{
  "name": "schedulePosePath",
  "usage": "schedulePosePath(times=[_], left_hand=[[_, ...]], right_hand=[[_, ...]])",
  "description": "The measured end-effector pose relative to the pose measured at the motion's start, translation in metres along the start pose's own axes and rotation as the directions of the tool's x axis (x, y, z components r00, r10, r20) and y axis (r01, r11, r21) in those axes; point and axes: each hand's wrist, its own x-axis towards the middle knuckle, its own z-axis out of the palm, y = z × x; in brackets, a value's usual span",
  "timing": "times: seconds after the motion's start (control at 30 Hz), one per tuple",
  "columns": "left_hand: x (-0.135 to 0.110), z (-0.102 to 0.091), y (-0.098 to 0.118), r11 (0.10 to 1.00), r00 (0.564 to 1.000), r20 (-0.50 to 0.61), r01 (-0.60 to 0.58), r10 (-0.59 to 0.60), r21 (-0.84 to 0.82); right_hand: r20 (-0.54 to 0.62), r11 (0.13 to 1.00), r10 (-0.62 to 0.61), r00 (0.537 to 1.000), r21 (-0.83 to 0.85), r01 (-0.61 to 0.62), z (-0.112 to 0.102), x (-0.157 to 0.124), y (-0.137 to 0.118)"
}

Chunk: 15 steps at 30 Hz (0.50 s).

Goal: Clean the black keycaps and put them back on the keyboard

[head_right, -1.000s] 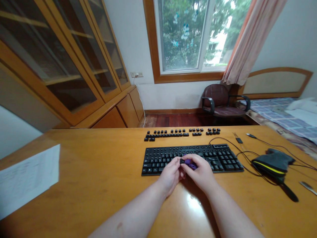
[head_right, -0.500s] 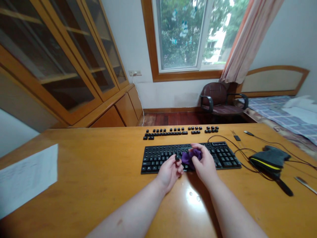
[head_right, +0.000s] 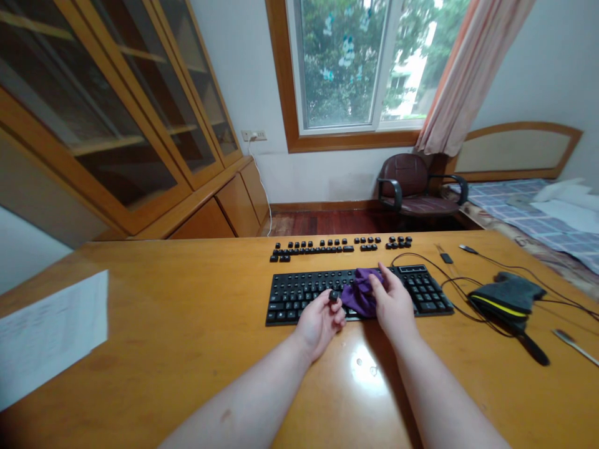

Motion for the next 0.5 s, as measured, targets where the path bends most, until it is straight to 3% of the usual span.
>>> schedulePosePath(times=[0.07,0.13,0.23,0.3,0.4,0.5], left_hand=[[0.0,0.0,0.0,1.0,1.0,0.001,-0.001,0.001,-0.002],[0.0,0.001,0.0,1.0,1.0,0.001,-0.001,0.001,-0.001],[0.0,0.001,0.0,1.0,1.0,0.007,-0.002,0.002,0.0],[0.0,0.0,0.0,1.0,1.0,0.013,-0.002,0.002,-0.002],[0.0,-0.001,-0.001,1.0,1.0,0.009,-0.001,0.001,-0.004],[0.001,-0.002,-0.002,1.0,1.0,0.015,-0.002,0.002,0.0]], right_hand=[[0.03,0.998,-0.026,0.999,-0.052,0.028,0.002,0.0,0.002],[0.068,0.976,-0.054,0.996,-0.206,0.067,0.003,0.0,0.0],[0.095,0.853,-0.113,0.989,-0.501,0.146,-0.001,0.001,-0.006],[0.146,0.77,-0.134,0.98,-0.607,0.195,-0.005,0.001,-0.01],[0.199,0.777,-0.175,0.964,-0.574,0.26,-0.008,-0.002,-0.017],[-0.022,0.899,-0.196,0.98,-0.403,0.171,-0.008,-0.008,-0.025]])
